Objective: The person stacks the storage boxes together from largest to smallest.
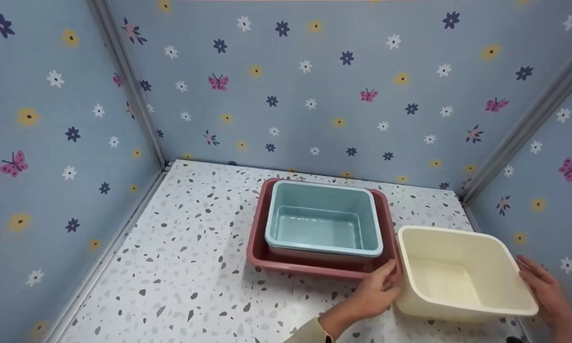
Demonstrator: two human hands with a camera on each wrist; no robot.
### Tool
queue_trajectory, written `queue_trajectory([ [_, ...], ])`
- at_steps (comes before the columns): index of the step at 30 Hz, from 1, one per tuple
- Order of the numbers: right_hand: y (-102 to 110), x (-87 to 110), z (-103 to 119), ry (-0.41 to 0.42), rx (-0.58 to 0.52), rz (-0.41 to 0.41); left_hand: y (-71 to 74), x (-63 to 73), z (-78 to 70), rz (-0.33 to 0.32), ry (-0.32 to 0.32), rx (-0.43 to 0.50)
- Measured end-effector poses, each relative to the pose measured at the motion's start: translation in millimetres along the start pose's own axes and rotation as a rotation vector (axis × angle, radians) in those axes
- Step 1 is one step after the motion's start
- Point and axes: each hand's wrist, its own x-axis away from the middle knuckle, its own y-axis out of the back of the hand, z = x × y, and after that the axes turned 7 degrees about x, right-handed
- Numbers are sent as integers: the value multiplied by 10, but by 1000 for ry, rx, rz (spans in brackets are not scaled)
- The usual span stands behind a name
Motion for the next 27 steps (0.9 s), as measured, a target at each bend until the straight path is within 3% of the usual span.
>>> queue_trajectory([
  [5,-61,12,-48,-32,-121,28,-16,-38,21,34,16,53],
  [12,-97,63,-25,-69,-291,138,-75,-102,71,69,11,141],
  [21,-120,63,-37,-4,-273,150,-193,-168,95,65,-27,193],
  [27,-106,77,-52,48,-353,181,-223,-192,119,75,-69,208],
])
